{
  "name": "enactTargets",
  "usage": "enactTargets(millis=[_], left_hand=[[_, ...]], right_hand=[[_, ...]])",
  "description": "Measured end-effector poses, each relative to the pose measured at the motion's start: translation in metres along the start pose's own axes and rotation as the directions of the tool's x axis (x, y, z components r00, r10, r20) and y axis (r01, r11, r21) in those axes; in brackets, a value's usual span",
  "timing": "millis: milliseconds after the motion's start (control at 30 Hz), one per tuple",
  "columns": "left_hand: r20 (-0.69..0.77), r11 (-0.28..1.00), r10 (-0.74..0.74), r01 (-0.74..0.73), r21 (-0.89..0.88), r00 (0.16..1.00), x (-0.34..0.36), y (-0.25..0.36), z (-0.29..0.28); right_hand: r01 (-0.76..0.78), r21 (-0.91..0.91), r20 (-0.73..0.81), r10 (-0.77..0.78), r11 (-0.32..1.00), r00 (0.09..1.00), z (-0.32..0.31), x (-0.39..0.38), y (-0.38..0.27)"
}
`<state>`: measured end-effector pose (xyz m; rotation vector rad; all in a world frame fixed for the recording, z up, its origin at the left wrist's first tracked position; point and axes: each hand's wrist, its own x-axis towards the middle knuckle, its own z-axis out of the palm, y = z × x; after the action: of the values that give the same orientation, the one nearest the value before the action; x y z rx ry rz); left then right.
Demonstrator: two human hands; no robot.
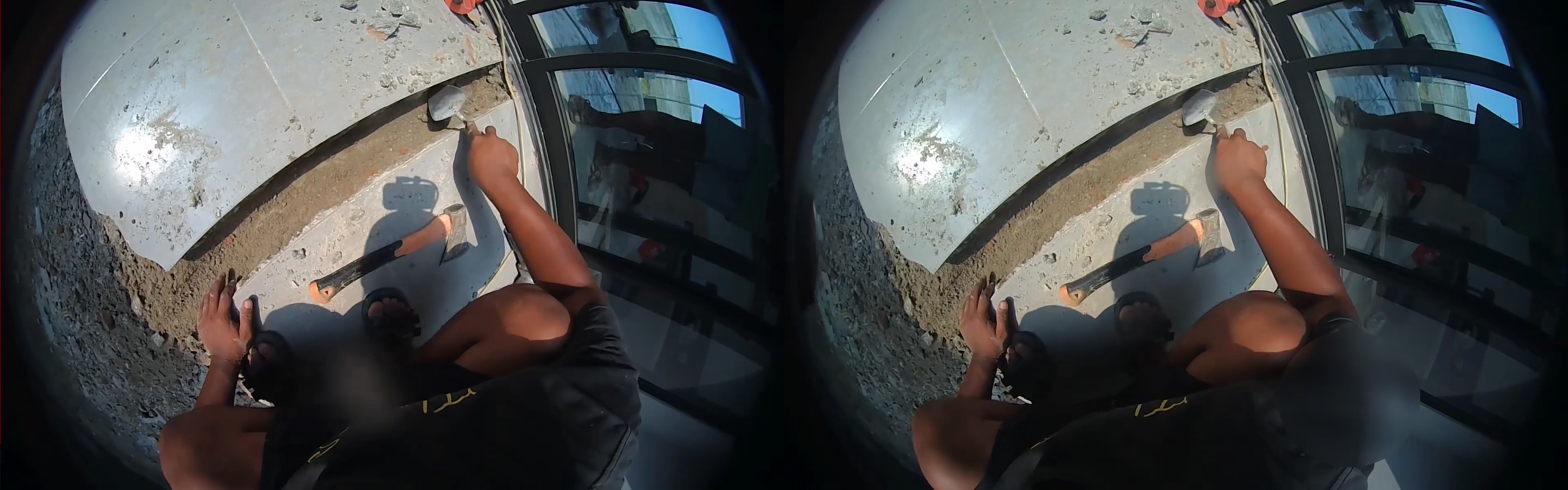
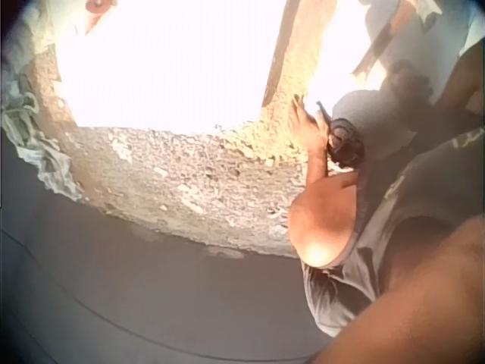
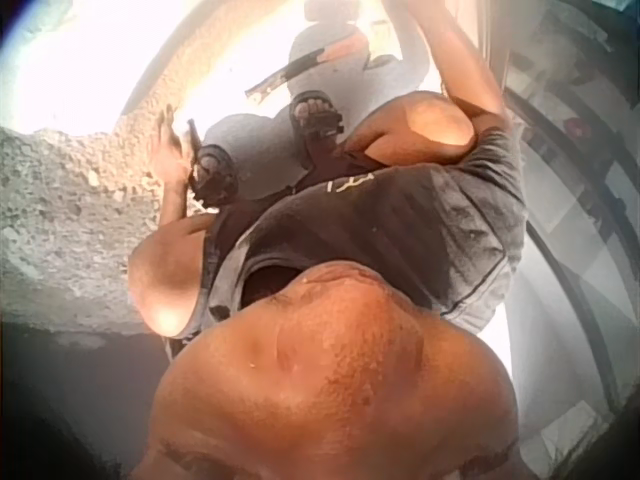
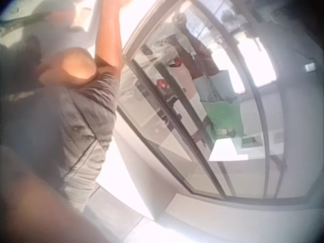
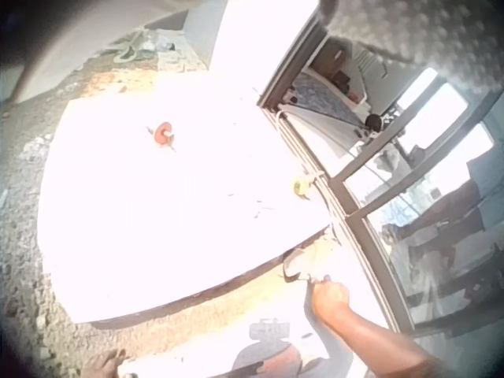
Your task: The person cleans a narrow trench in the floor using a trowel and a small hammer, and then applies a piece of tape along the edge of the adjacent tile.
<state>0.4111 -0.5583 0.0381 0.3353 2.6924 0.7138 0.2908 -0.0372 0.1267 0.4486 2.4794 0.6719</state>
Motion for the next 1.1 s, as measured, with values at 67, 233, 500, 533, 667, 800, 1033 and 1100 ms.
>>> enactTargets(millis=[67,233,500,533,667,800,1033,1100], left_hand=[[0.0,1.0,0.015,-0.015,0.015,1.0,-0.001,-0.002,0.004],[-0.006,0.999,0.04,-0.04,0.035,0.999,-0.002,-0.005,0.006],[-0.014,1.0,0.007,-0.007,0.02,1.0,-0.004,-0.007,0.004],[-0.011,1.0,-0.002,0.002,0.023,1.0,-0.007,-0.009,0.003],[-0.007,1.0,0.01,-0.01,0.025,1.0,0.002,-0.004,0.002],[0.022,1.0,-0.014,0.014,-0.006,1.0,0.001,-0.003,0.004],[0.001,1.0,0.003,-0.003,0.003,1.0,-0.003,-0.003,0.001],[-0.021,1.0,0.025,-0.025,0.015,0.999,-0.004,-0.01,0.004]], right_hand=[[-0.007,0.009,0.031,0.007,1.0,0.999,0.008,0.001,0.0],[-0.087,0.163,0.105,0.07,0.983,0.992,0.0,0.004,0.008],[-0.203,0.161,0.195,0.17,0.966,0.966,-0.049,0.005,0.02],[-0.194,0.162,0.197,0.161,0.968,0.967,-0.054,0.003,0.02],[-0.232,0.182,0.167,0.203,0.955,0.965,-0.061,0.012,0.023],[-0.183,0.138,0.13,0.165,0.973,0.978,-0.031,0.053,0.034],[-0.183,0.204,0.149,0.154,0.962,0.977,-0.084,0.033,0.069],[-0.156,0.184,0.117,0.136,0.97,0.984,-0.09,0.04,0.061]])
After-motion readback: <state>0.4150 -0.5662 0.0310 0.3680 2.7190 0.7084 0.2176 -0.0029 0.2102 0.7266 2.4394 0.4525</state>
